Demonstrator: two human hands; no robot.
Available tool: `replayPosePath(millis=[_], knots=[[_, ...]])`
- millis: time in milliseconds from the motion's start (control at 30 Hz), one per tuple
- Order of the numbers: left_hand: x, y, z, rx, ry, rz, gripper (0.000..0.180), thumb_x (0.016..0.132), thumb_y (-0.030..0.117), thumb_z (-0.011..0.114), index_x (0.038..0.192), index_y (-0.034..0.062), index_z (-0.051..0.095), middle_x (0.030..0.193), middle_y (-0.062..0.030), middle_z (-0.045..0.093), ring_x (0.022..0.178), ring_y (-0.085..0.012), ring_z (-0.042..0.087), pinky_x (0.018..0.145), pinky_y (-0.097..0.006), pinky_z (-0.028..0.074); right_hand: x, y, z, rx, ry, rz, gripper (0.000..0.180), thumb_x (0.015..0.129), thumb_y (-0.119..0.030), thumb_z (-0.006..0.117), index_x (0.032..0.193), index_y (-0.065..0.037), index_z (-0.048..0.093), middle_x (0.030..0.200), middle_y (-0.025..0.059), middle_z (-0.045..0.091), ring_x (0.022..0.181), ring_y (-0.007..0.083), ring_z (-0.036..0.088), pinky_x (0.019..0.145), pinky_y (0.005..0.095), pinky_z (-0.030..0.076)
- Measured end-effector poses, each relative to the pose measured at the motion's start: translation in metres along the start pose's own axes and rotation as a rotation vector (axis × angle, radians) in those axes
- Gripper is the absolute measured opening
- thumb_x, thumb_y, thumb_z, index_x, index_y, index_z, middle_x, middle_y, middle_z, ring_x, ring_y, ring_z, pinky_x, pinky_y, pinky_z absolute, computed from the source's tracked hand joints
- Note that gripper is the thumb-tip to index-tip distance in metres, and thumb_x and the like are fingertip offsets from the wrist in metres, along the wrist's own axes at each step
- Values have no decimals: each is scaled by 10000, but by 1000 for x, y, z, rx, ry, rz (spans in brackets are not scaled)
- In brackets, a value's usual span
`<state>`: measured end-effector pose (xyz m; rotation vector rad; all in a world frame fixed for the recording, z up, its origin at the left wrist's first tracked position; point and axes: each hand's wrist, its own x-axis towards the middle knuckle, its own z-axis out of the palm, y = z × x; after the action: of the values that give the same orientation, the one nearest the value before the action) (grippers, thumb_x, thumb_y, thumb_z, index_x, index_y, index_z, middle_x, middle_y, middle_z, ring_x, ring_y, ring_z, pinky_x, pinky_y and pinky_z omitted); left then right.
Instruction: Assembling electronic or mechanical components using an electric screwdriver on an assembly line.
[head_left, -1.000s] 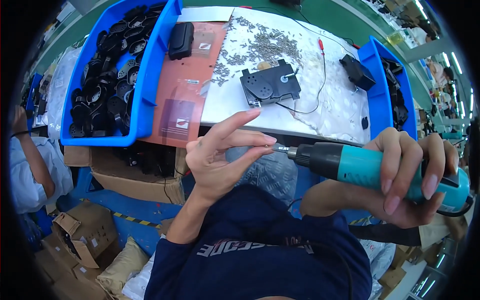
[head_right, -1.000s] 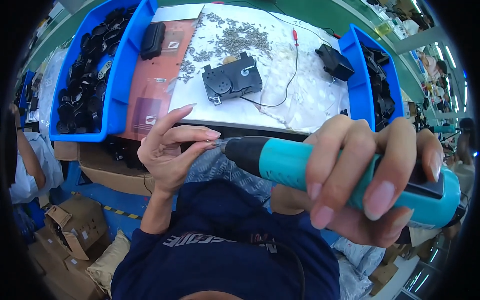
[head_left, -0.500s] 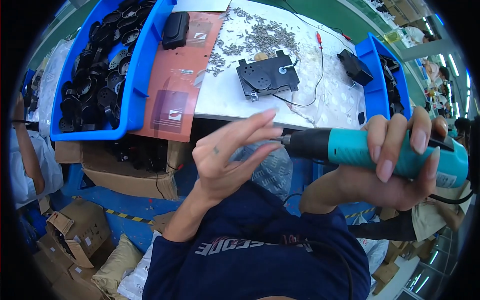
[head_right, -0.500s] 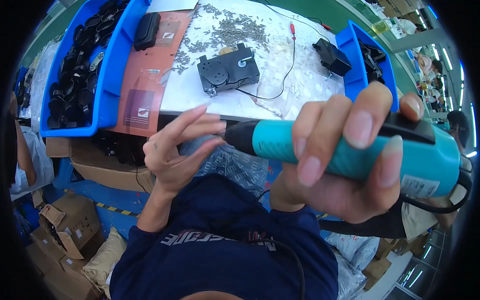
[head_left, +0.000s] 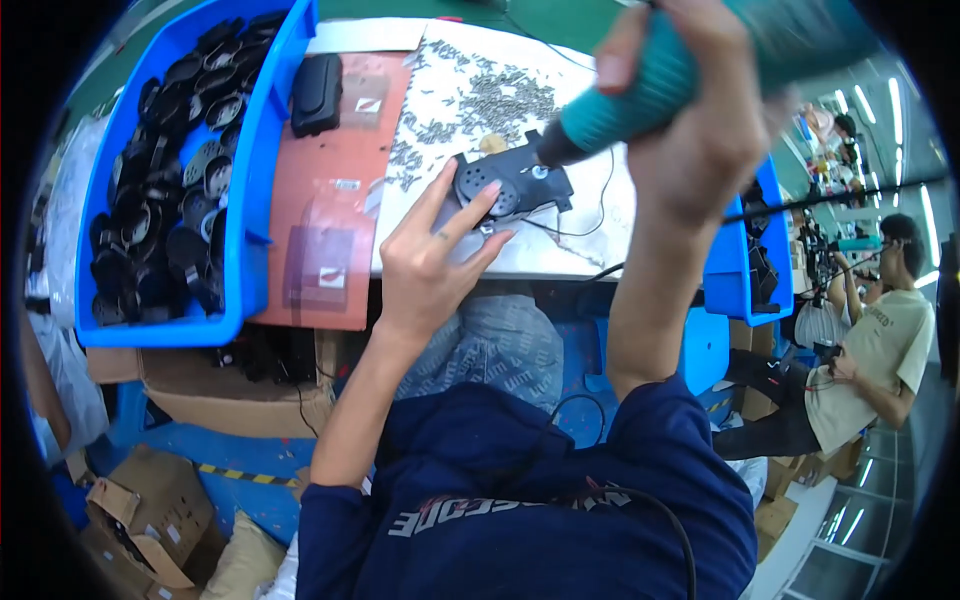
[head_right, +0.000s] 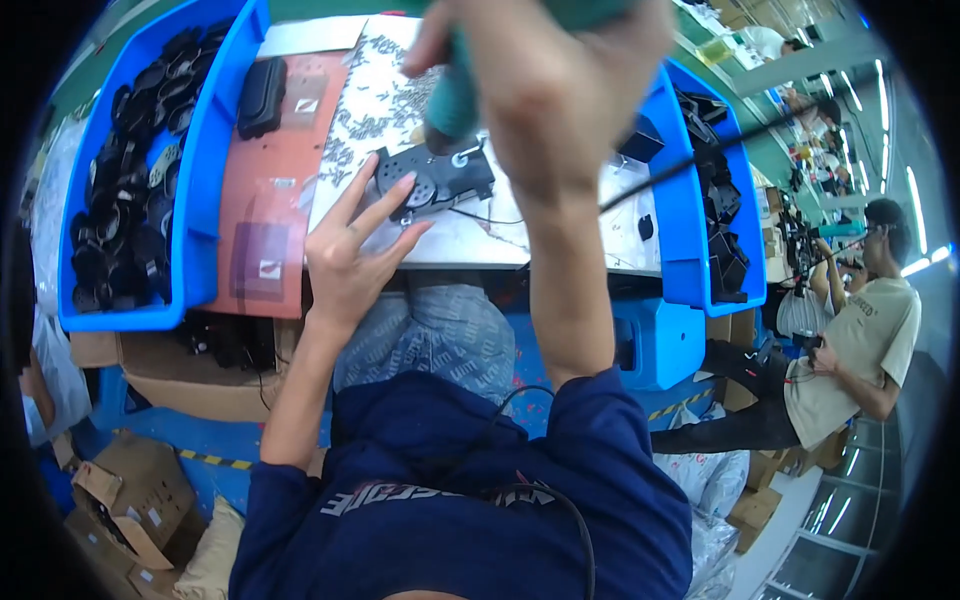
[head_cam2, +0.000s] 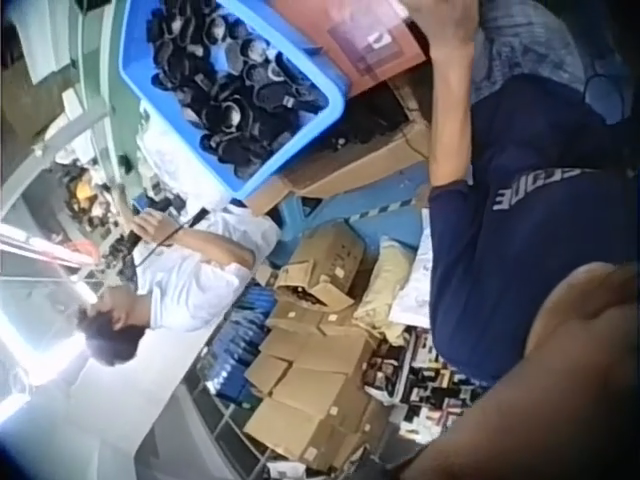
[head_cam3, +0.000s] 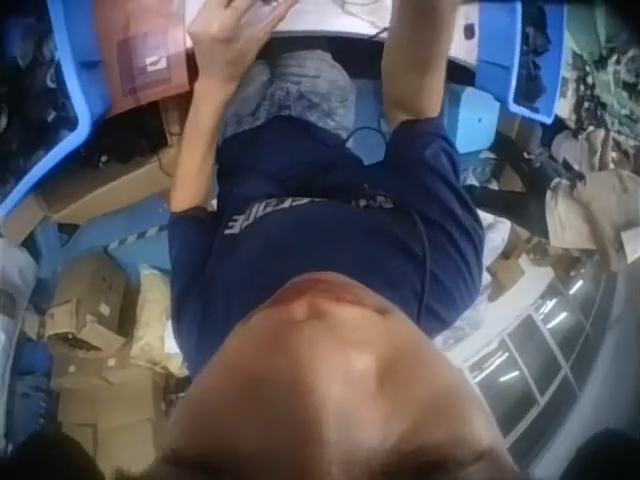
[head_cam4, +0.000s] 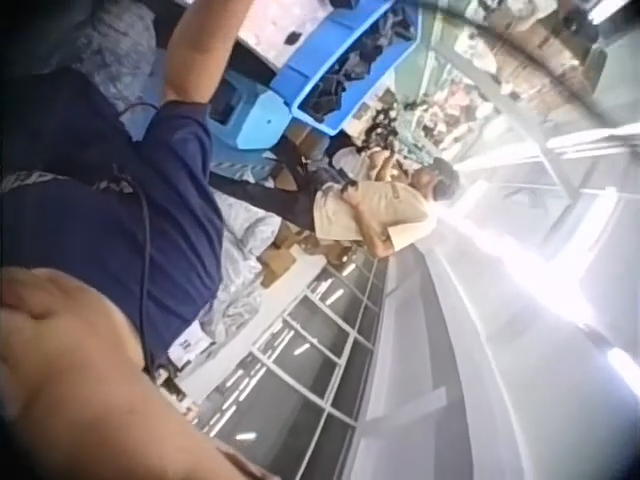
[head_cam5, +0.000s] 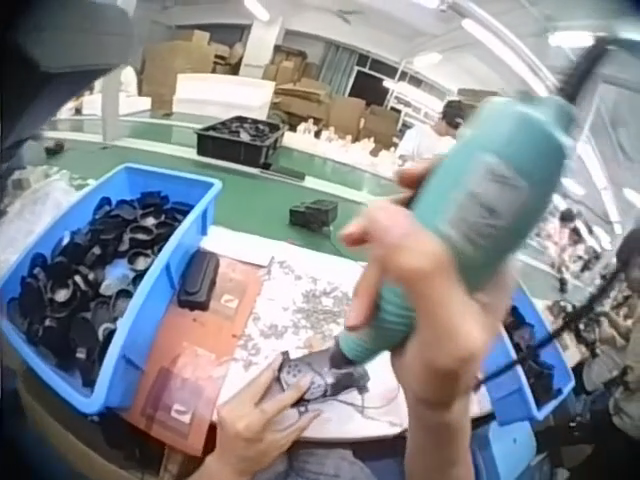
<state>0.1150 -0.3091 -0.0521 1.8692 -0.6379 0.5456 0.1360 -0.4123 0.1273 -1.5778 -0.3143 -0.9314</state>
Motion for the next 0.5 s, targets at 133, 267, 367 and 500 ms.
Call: replayPosePath(millis=[133, 267, 367, 500], knots=[[3, -2, -1, -24, -2, 29, 448, 638, 109, 826, 1068, 102, 702, 1191, -250, 585, 1004, -351, 637, 823, -365, 532, 17, 31, 2, 126, -190, 90, 224, 796, -47, 665, 969, 47, 558, 714, 113, 613, 469, 143, 573, 416, 263, 500], [8, 2, -3, 26, -55, 38, 452, 649, 94, 818, 1085, 95, 697, 1195, -239, 586, 1013, -340, 633, 836, -367, 524, 27, 48, 4, -393, -286, -545, 187, 803, -54, 665, 952, -6, 563, 725, 33, 587, 627, 115, 578, 542, 255, 464], [9, 2, -3, 39, -82, -4, 451, 658, 71, 805, 1095, 102, 698, 1215, -208, 582, 1020, -325, 630, 848, -361, 519, 18, 47, 12, 302, -262, 101, 189, 796, -60, 654, 954, -17, 561, 724, 39, 587, 626, 123, 565, 558, 279, 452], [8, 4, -2, 72, -123, -41, 445, 657, 72, 806, 1089, 104, 702, 1223, -198, 579, 1004, -320, 633, 849, -358, 521, 24, 48, 3, 221, -305, 68, 190, 789, -62, 632, 936, 3, 531, 659, 86, 579, 601, 129, 560, 578, 301, 465]])
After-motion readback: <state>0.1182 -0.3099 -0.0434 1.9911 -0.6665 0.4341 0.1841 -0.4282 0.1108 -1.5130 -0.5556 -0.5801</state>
